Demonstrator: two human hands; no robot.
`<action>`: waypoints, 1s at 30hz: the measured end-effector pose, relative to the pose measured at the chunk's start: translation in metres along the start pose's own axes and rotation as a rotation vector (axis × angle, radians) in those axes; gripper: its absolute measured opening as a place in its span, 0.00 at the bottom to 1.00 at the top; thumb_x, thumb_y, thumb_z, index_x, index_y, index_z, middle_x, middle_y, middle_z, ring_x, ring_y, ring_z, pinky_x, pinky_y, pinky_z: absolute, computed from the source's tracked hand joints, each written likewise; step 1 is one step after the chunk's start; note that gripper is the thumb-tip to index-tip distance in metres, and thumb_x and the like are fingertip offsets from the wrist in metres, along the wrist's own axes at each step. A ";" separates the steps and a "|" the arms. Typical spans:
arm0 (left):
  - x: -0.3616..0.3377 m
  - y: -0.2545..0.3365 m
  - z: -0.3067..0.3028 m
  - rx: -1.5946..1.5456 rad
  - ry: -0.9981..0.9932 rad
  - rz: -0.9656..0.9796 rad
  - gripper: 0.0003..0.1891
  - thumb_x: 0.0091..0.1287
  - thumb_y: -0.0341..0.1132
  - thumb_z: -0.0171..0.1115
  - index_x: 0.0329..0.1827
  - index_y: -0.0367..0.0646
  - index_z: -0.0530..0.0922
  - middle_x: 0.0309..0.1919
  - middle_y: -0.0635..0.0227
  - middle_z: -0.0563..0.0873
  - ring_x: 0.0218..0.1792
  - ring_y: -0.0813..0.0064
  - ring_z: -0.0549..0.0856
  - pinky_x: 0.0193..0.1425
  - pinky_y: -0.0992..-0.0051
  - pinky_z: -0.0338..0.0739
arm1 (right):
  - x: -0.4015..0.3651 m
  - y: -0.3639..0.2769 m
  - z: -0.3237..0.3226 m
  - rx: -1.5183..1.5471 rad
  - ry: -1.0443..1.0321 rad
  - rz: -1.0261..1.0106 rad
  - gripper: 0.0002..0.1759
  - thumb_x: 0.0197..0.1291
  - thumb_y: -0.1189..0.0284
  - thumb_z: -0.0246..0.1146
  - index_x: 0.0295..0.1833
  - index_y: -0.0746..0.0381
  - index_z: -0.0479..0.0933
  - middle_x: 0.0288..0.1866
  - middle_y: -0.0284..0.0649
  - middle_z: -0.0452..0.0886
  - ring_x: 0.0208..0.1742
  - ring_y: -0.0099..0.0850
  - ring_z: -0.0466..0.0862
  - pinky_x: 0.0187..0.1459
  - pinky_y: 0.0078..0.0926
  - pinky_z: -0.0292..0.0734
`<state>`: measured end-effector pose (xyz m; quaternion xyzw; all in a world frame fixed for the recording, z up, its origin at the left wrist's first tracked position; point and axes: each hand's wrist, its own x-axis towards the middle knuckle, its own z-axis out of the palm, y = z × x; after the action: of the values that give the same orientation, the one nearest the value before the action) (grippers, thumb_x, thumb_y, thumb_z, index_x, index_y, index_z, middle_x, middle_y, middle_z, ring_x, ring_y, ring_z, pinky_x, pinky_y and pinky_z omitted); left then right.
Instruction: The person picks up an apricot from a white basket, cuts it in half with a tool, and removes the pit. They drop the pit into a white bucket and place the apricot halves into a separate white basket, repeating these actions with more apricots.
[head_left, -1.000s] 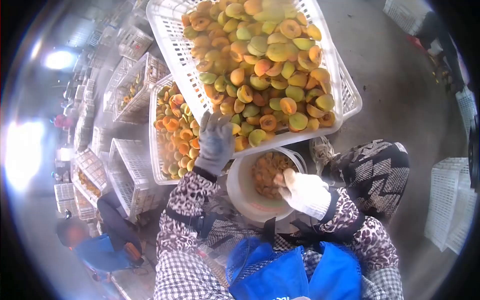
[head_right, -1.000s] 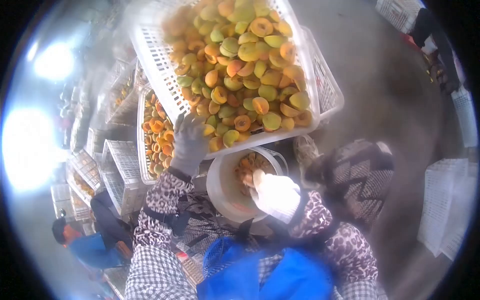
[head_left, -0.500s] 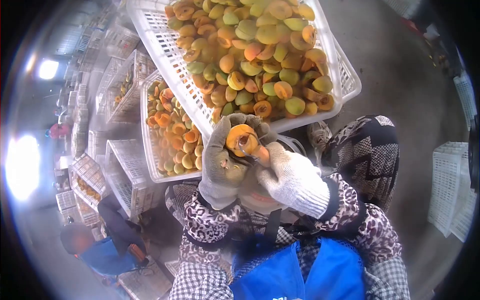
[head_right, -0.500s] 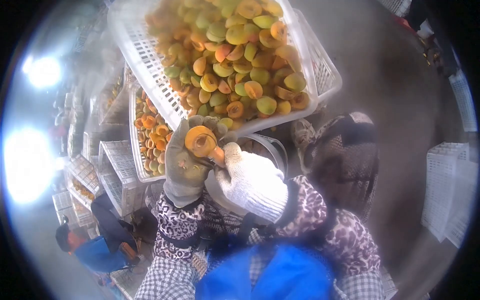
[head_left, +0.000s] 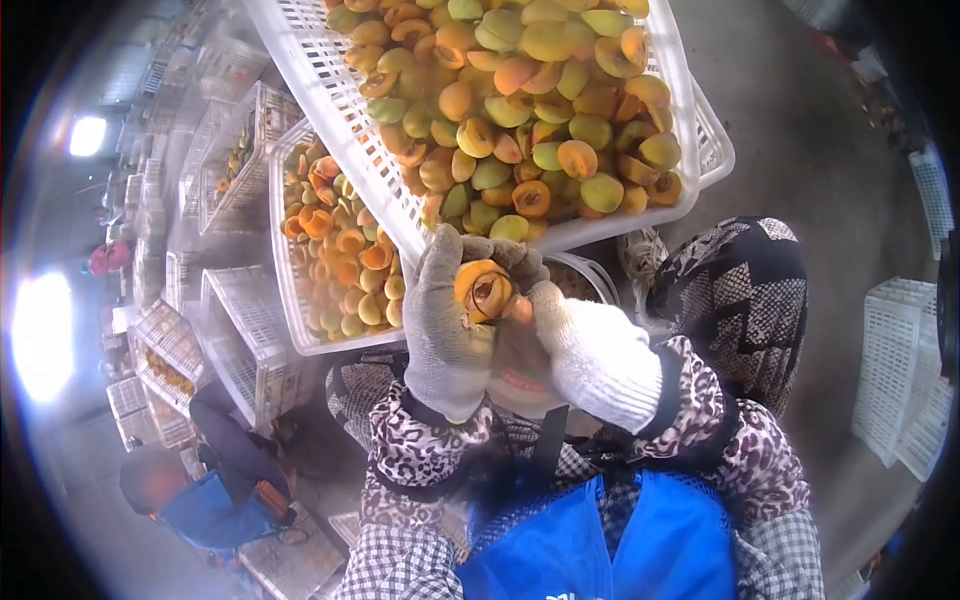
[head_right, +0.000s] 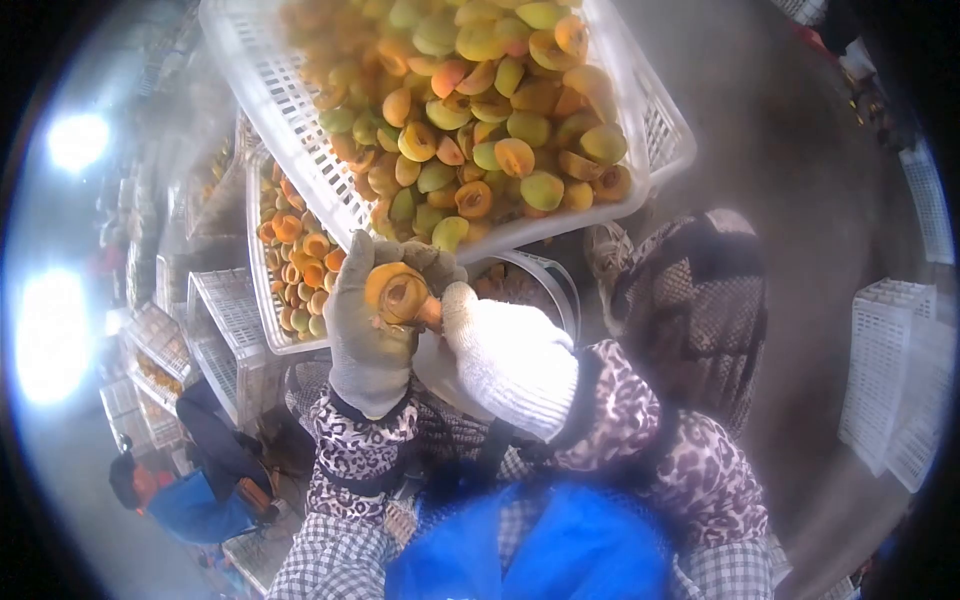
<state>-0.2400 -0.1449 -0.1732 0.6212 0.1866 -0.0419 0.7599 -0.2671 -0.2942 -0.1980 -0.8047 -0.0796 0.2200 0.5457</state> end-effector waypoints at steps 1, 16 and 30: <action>-0.002 0.007 0.006 -0.246 -0.055 -0.135 0.16 0.74 0.41 0.54 0.45 0.33 0.75 0.35 0.56 0.83 0.40 0.64 0.85 0.48 0.66 0.83 | 0.001 -0.004 0.000 0.173 0.005 0.028 0.16 0.65 0.63 0.57 0.49 0.64 0.75 0.32 0.47 0.81 0.34 0.38 0.84 0.39 0.33 0.78; 0.000 -0.004 0.005 -0.237 -0.062 -0.127 0.21 0.74 0.49 0.51 0.35 0.37 0.76 0.32 0.63 0.79 0.30 0.69 0.81 0.41 0.65 0.82 | 0.015 -0.018 -0.034 0.831 -0.768 0.371 0.11 0.61 0.67 0.56 0.40 0.64 0.72 0.19 0.36 0.74 0.17 0.27 0.76 0.20 0.26 0.73; 0.009 -0.018 -0.028 -0.461 0.022 -0.468 0.16 0.73 0.46 0.55 0.33 0.42 0.75 0.29 0.65 0.79 0.33 0.66 0.84 0.46 0.62 0.84 | 0.031 0.002 -0.003 0.775 -0.828 0.115 0.09 0.61 0.68 0.59 0.40 0.63 0.74 0.24 0.29 0.72 0.25 0.18 0.72 0.26 0.18 0.68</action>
<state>-0.2435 -0.1208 -0.1969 0.3734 0.3371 -0.1650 0.8483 -0.2385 -0.2858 -0.2074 -0.3952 -0.1565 0.5594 0.7116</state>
